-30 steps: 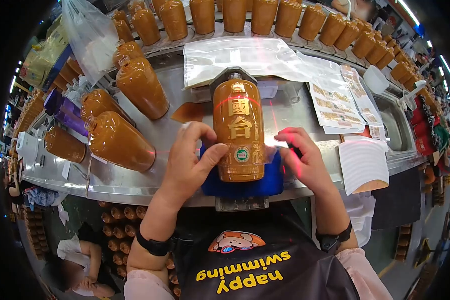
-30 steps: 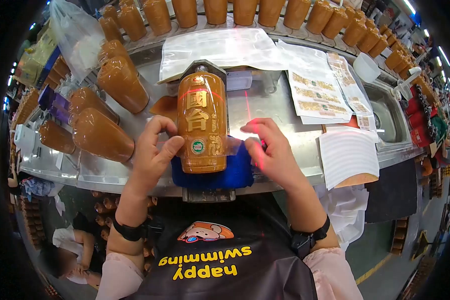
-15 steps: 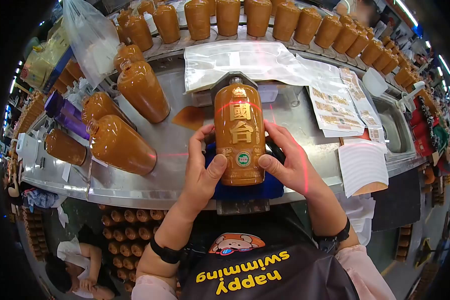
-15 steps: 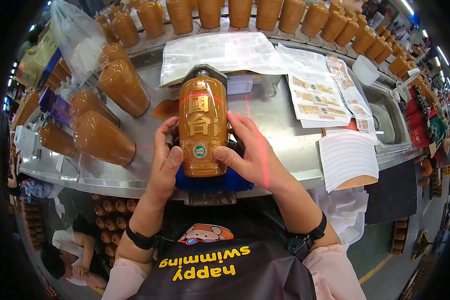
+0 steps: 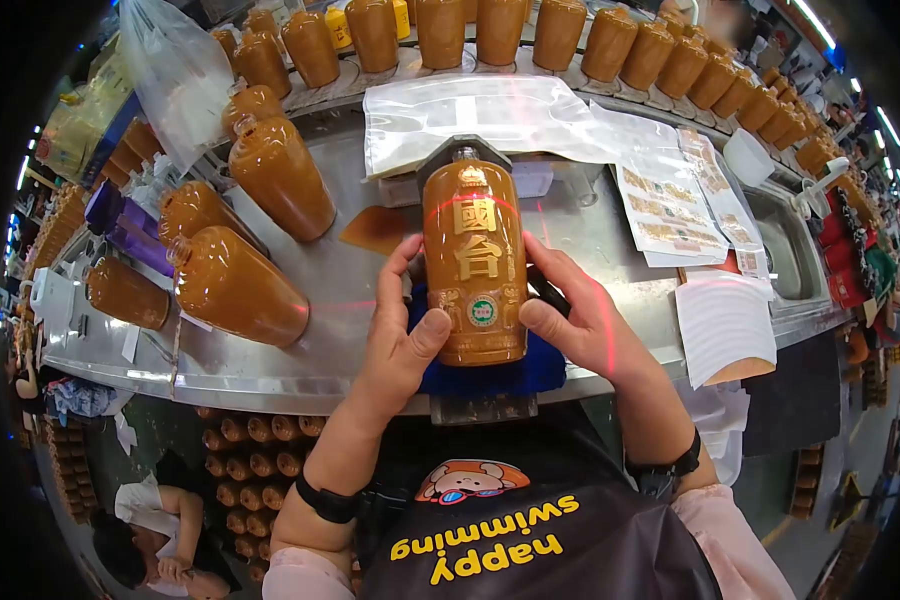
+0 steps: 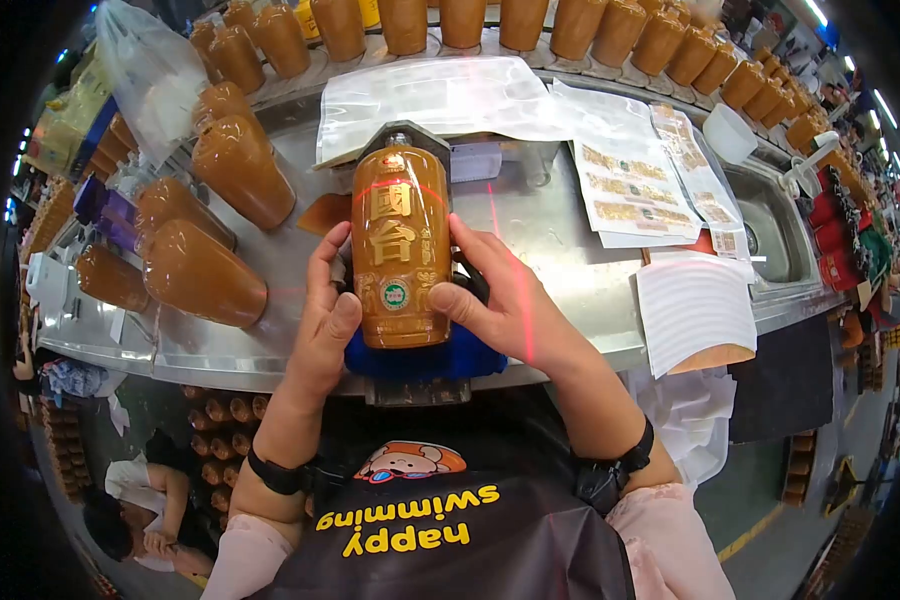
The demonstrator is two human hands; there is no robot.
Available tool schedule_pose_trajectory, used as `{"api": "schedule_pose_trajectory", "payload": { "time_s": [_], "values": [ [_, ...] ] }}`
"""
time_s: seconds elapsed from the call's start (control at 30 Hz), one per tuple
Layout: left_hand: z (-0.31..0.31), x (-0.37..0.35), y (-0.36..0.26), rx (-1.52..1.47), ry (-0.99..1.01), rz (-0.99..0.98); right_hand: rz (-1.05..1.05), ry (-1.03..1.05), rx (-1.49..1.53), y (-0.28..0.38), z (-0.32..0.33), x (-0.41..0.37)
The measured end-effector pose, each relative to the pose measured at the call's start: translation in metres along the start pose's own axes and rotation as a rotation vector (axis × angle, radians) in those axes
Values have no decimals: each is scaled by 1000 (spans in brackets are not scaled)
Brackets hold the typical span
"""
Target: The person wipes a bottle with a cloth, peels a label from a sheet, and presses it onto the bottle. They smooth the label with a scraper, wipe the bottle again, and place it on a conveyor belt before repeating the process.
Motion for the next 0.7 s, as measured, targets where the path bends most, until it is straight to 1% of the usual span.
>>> {"api": "schedule_pose_trajectory", "payload": {
  "time_s": [0.1,0.13,0.2,0.3,0.4,0.5,0.6,0.7],
  "values": [
    [-2,-2,4,108,34,-38,30,20,-100,1,-2,-2],
    [-3,-2,3,137,36,-56,17,21,-87,0,-2,-1],
    [-3,-3,3,143,33,-54,-9,23,-60,-3,-2,0],
    [-1,-3,4,121,38,-53,11,-18,-36,-2,-1,0],
    [1,-3,4,113,45,-43,52,5,-97,1,-2,-1],
    [-1,-4,3,140,58,-37,47,14,-100,0,-2,-1],
    [2,-4,4,149,71,-28,-25,57,-77,-3,-3,-2],
    [9,-5,11,179,95,-24,-25,55,-91,1,-3,-1]
  ]
}}
Point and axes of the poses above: each hand's wrist, its own x-axis towards the middle knuckle, its own z-axis out of the back of the hand, y = z × x, the point moved 9 cm from there along x, towards the middle knuckle, and after that the axes turned 14 degrees about -y, right-handed, at the moved point
